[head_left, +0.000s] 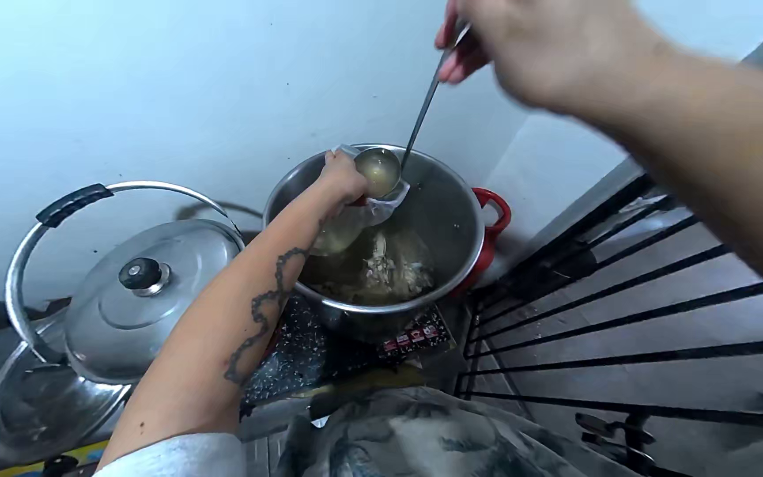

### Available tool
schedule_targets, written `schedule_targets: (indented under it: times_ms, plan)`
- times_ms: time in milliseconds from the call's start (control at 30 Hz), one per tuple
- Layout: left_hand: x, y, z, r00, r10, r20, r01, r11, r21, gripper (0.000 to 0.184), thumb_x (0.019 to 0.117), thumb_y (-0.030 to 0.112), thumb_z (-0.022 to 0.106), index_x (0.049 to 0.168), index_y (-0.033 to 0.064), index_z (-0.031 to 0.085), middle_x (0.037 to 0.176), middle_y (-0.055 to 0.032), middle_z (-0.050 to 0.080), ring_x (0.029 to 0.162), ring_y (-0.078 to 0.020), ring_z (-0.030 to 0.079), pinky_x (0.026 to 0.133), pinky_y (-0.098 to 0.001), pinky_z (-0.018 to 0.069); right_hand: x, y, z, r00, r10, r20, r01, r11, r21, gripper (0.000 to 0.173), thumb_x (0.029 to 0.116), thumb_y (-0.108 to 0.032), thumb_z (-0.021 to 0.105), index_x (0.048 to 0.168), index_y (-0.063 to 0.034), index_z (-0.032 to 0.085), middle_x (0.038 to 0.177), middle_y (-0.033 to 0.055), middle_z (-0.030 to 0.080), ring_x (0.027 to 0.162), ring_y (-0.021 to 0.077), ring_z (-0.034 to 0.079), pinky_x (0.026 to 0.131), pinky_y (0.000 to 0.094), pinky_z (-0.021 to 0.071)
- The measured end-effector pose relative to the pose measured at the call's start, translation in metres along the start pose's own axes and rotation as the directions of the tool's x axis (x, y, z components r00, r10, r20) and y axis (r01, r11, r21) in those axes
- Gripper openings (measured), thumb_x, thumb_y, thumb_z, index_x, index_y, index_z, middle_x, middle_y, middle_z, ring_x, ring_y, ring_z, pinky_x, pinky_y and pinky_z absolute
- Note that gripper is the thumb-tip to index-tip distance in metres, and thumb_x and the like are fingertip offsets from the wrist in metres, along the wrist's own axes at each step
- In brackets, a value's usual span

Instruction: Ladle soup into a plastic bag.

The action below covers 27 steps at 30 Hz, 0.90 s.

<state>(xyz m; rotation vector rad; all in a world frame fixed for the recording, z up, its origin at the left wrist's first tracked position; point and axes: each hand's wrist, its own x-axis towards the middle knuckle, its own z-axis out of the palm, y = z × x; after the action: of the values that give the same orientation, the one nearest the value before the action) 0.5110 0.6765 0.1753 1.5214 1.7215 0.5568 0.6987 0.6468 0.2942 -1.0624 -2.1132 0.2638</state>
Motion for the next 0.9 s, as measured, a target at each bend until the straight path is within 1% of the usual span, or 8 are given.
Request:
schedule_targets:
  times_ms: [133,233,333,433,500,567,667,900]
  plan:
    - [-0.004,-0.001,-0.016,0.999,0.001,0.037,0.005,0.986,-0.164,0.048,0.0918,-0.002,0.066,0.135,-0.0023,0.045,0.100,-0.0106,0.059,0.074,-0.0092,0.060,0.071,-0.0242,0.0538,-0.068,0.023,0.037,0.817,-0.575,0.044,0.575,0.807,-0.136,0.027,0.1071,-0.010,0.042,0.110,0.0073,0.062,0.099,0.0175,0.068,0.087,0.0197,0.068,0.078,0.0300,0.0568]
    - [-0.017,0.002,-0.026,0.999,-0.044,0.004,0.043,0.956,-0.292,0.048,0.0940,-0.003,0.062,0.137,-0.0042,0.040,0.090,-0.0062,0.056,0.067,-0.0045,0.057,0.066,-0.0180,0.0511,-0.107,0.044,0.045,0.575,-0.783,0.237,0.817,0.566,-0.112,0.015,0.0968,-0.008,0.050,0.100,0.0006,0.062,0.104,0.0203,0.069,0.095,0.0308,0.072,0.074,0.0366,0.0601]
    - [-0.022,0.002,-0.031,0.998,-0.059,0.003,0.056,0.931,-0.360,0.053,0.0945,-0.005,0.061,0.140,-0.0030,0.036,0.094,-0.0080,0.056,0.070,-0.0048,0.058,0.066,-0.0176,0.0521,-0.121,0.065,0.050,0.396,-0.877,0.272,0.914,0.351,-0.202,0.013,0.1041,-0.006,0.047,0.099,-0.0035,0.059,0.102,0.0177,0.071,0.089,0.0262,0.072,0.072,0.0302,0.0587]
    - [-0.021,-0.004,-0.031,0.997,-0.072,0.000,0.066,0.924,-0.376,0.054,0.0943,-0.006,0.061,0.142,-0.0022,0.035,0.097,-0.0080,0.056,0.071,-0.0050,0.058,0.067,-0.0176,0.0518,-0.120,0.075,0.042,0.661,-0.739,0.129,0.750,0.657,-0.079,0.018,0.1040,-0.009,0.045,0.104,0.0002,0.060,0.114,0.0199,0.069,0.110,0.0254,0.068,0.094,0.0303,0.0550]
    - [-0.017,-0.009,-0.033,0.997,-0.078,-0.006,0.071,0.927,-0.369,0.050,0.0924,-0.007,0.062,0.137,-0.0023,0.039,0.095,-0.0076,0.057,0.070,-0.0052,0.059,0.067,-0.0185,0.0529,-0.102,0.076,0.033,0.859,-0.504,-0.086,0.498,0.863,-0.080,0.029,0.1103,-0.012,0.037,0.114,0.0092,0.056,0.112,0.0202,0.069,0.103,0.0185,0.070,0.092,0.0313,0.0571]
    - [-0.014,-0.014,-0.035,0.995,-0.097,-0.022,0.083,0.929,-0.361,0.056,0.0918,-0.008,0.062,0.141,-0.0033,0.037,0.097,-0.0097,0.059,0.072,-0.0065,0.061,0.068,-0.0197,0.0543,-0.072,0.074,0.019,0.945,-0.192,-0.263,0.185,0.981,-0.052,0.040,0.1133,-0.021,0.031,0.124,0.0106,0.054,0.109,0.0147,0.071,0.092,0.0097,0.072,0.085,0.0303,0.0602]
    - [-0.015,-0.018,-0.038,0.989,-0.138,-0.044,0.116,0.937,-0.331,0.054,0.0928,-0.008,0.062,0.141,-0.0034,0.036,0.100,-0.0103,0.059,0.075,-0.0065,0.062,0.070,-0.0199,0.0549,-0.038,0.089,0.013,0.954,0.132,-0.271,-0.102,0.987,0.124,0.040,0.1131,-0.025,0.028,0.124,0.0065,0.050,0.104,0.0046,0.067,0.083,0.0009,0.069,0.081,0.0225,0.0603]
    - [-0.017,-0.030,-0.045,0.977,-0.194,-0.083,0.159,0.935,-0.317,0.058,0.0903,-0.010,0.063,0.141,-0.0040,0.034,0.098,-0.0111,0.059,0.073,-0.0081,0.063,0.071,-0.0212,0.0553,-0.020,0.107,0.130,0.900,0.336,0.278,-0.316,0.942,-0.115,0.039,0.1135,-0.020,0.033,0.128,0.0097,0.054,0.108,0.0260,0.068,0.099,0.0361,0.071,0.092,0.0508,0.0551]
